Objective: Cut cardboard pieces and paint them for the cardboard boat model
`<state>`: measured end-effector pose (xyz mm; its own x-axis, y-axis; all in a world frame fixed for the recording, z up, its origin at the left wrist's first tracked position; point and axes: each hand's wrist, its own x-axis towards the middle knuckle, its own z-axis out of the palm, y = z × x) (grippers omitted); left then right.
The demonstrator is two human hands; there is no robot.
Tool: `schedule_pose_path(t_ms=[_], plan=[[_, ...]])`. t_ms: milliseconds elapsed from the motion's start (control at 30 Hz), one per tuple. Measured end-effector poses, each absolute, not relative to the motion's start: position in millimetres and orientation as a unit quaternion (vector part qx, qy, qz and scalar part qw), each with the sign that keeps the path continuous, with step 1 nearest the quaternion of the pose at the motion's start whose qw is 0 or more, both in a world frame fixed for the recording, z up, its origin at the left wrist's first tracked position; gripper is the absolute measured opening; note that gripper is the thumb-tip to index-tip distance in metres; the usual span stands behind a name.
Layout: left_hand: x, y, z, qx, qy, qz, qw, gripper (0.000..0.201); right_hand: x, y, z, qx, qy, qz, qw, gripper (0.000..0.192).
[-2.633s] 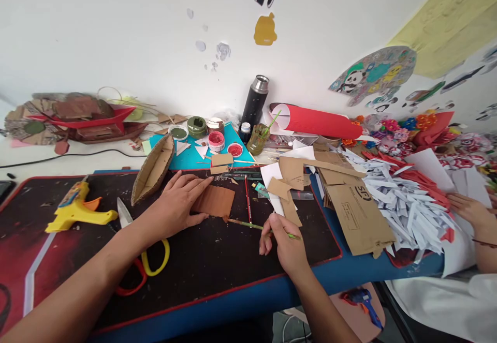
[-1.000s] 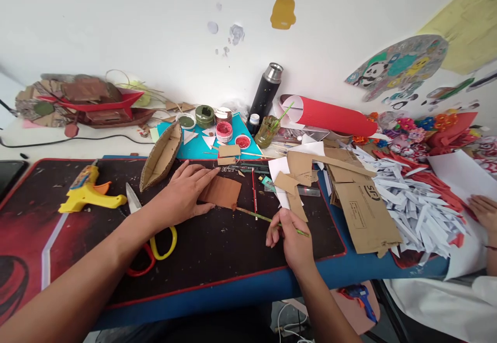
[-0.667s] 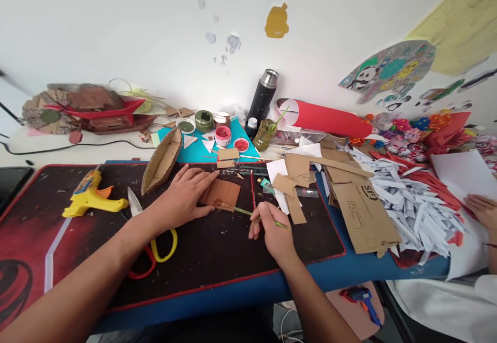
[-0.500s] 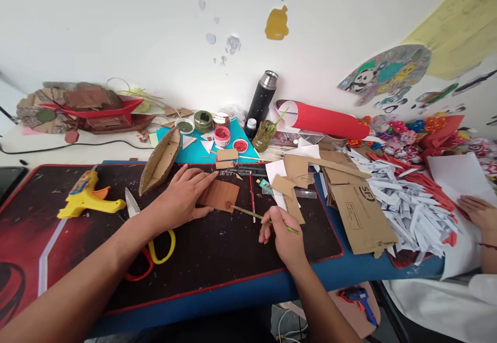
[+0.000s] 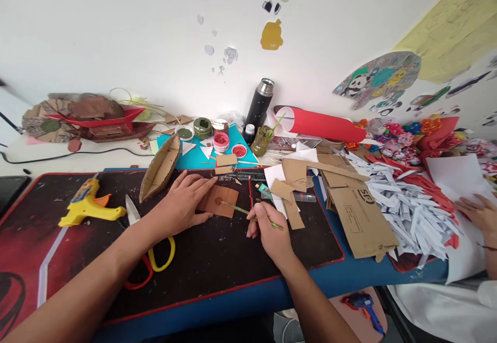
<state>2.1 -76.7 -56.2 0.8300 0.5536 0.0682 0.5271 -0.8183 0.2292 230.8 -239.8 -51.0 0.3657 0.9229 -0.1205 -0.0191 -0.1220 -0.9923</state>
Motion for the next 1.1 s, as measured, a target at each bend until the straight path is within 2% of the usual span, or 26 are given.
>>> schedule_pose_path(t_ms=[300, 667, 933, 1100], plan=[[1.0, -75.3, -59.1, 0.951, 0.280, 0.073, 0.107, 0.083, 248.2, -258.7, -48.3, -0.645, -0.324, 0.407, 0.560, 0.068], [1.7, -76.8, -55.6, 0.951, 0.281, 0.070, 0.107, 0.080, 226.7, -234.8, -48.5, -0.629, -0.387, 0.406, 0.538, 0.067], [2.1, -75.5, -59.3, 0.949, 0.284, 0.075, 0.112, 0.081, 243.6, -262.8, -50.7, -0.654, -0.341, 0.381, 0.558, 0.066], [2.4, -75.7, -56.5, 0.950, 0.283, 0.071, 0.111, 0.082, 236.3, -248.4, -48.4, -0.644, -0.351, 0.384, 0.560, 0.066]])
